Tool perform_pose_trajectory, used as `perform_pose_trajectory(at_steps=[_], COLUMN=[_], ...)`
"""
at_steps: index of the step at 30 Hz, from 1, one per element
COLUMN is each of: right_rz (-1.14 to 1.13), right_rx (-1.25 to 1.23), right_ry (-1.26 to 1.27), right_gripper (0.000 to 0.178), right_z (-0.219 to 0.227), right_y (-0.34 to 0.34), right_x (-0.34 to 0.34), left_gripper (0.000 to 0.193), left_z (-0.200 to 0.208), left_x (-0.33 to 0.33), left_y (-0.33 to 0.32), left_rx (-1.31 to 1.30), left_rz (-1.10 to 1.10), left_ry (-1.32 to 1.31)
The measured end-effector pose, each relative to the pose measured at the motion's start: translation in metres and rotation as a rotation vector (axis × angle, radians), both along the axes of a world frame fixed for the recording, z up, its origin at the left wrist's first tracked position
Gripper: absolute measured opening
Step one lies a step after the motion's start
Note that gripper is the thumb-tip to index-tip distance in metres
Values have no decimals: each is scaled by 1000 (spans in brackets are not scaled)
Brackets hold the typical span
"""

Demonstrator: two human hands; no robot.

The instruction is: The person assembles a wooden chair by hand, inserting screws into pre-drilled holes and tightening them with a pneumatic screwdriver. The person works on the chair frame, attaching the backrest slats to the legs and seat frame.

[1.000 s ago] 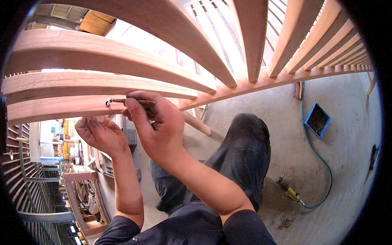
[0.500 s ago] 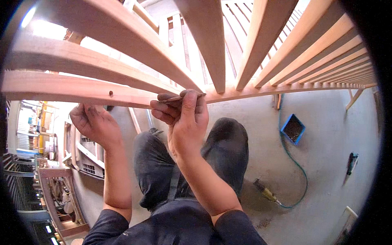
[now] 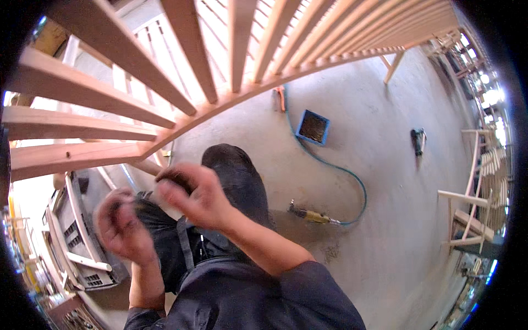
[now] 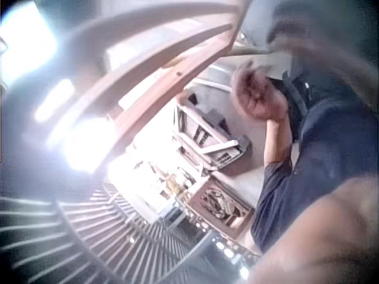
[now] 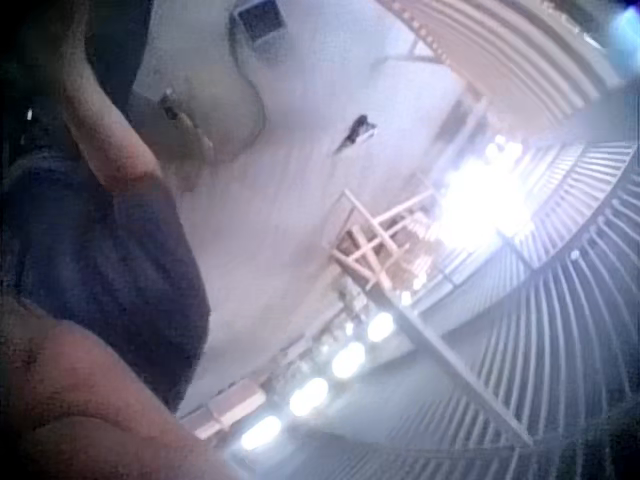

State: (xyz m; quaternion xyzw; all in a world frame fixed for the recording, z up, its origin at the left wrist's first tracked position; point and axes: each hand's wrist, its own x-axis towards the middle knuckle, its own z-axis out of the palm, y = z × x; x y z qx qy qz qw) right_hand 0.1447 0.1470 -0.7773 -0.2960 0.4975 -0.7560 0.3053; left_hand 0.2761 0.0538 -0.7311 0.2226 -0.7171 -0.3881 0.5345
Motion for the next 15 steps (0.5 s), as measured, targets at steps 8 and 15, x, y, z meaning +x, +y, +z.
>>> perform_pose_trajectory(at_steps=[8,15], right_rz=[-256,-825], right_rx=[245,925], right_ry=[-20,272], right_gripper=[9,42], right_z=[-43,-282], right_y=[73,194], right_x=[-56,-236], left_gripper=[25,34], left_z=[-42,-107], left_x=[-68,2], left_y=[18,-72], left_rx=[429,599], left_rz=[-432,-118], left_ry=[-300,93])
